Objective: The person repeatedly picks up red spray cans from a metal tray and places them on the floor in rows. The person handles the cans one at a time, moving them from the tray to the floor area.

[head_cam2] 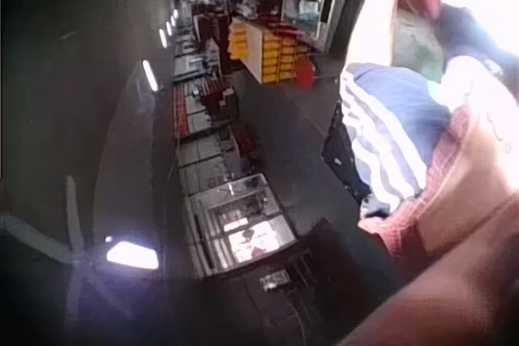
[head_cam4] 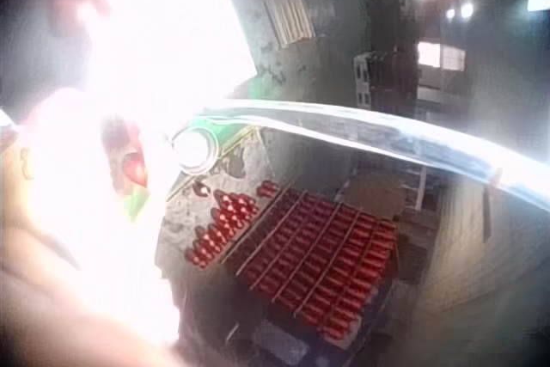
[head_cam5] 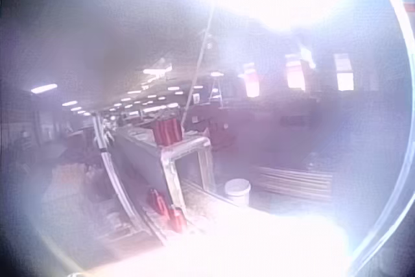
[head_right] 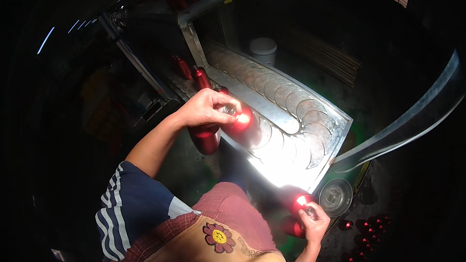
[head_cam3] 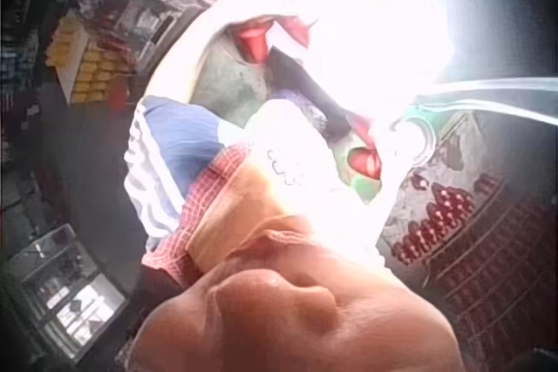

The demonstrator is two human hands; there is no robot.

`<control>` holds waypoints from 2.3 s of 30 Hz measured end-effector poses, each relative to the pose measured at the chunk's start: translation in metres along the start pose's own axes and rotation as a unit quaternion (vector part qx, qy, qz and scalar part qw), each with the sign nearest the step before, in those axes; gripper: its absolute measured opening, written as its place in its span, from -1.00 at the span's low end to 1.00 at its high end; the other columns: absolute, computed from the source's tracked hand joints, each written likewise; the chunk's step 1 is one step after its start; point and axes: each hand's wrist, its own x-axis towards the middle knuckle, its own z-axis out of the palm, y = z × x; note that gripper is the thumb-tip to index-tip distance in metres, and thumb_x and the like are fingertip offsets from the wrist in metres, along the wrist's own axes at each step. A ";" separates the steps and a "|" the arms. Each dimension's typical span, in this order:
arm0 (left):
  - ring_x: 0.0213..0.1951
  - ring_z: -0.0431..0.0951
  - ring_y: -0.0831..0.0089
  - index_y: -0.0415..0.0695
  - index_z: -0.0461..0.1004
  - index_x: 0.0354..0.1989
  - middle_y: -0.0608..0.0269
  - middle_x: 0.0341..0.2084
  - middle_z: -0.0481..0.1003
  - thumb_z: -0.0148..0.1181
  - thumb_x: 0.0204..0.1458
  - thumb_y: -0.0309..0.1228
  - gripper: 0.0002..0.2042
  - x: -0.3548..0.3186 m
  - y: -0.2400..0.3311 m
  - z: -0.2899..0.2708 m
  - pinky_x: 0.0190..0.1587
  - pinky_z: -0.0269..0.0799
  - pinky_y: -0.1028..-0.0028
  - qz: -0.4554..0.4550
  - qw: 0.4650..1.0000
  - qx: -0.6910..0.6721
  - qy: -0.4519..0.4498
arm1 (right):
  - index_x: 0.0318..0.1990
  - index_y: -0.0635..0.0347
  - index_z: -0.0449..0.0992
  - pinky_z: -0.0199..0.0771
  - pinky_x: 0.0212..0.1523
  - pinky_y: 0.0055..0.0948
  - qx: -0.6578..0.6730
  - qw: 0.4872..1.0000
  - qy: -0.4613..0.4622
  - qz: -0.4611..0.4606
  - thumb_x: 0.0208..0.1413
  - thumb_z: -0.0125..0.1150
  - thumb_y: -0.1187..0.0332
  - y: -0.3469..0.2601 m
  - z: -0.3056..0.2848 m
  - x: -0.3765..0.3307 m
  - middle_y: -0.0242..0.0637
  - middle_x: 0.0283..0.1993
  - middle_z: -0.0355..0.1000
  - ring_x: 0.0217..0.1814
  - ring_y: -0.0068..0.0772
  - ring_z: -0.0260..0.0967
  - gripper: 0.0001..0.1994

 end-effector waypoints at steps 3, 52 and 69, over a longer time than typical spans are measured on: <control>-0.36 0.46 0.66 -0.17 0.63 -0.24 0.38 -0.43 0.57 0.35 -0.12 -0.44 -0.77 0.073 -0.010 -0.061 -0.23 0.37 0.58 0.048 0.999 -0.002 0.004 | -0.19 0.30 0.57 0.19 -0.41 -0.72 -0.046 0.994 0.048 -0.085 -0.07 0.37 0.67 -0.044 0.035 0.080 -0.51 -0.35 0.40 -0.43 -0.79 0.21 -0.76; 0.23 0.33 0.13 -0.05 0.40 0.21 0.11 0.21 0.37 0.32 -0.03 -0.33 -0.45 0.168 -0.174 0.114 0.26 0.24 0.32 0.211 0.905 0.071 -0.361 | -0.07 0.30 0.52 0.40 -0.31 -0.62 -0.007 0.897 0.420 -0.135 0.22 0.09 0.57 -0.001 0.091 0.072 -0.38 -0.35 0.42 -0.38 -0.62 0.37 -0.83; 0.05 0.47 0.35 -0.28 0.45 0.06 0.08 0.03 0.50 0.18 0.14 -0.51 -0.69 0.124 -0.060 0.336 0.15 0.33 0.37 0.220 0.973 0.034 0.062 | -0.03 0.25 0.51 0.38 -0.31 -0.64 0.147 0.806 0.568 -0.071 0.26 0.04 0.51 0.128 -0.168 -0.231 -0.43 -0.33 0.41 -0.35 -0.66 0.36 -0.81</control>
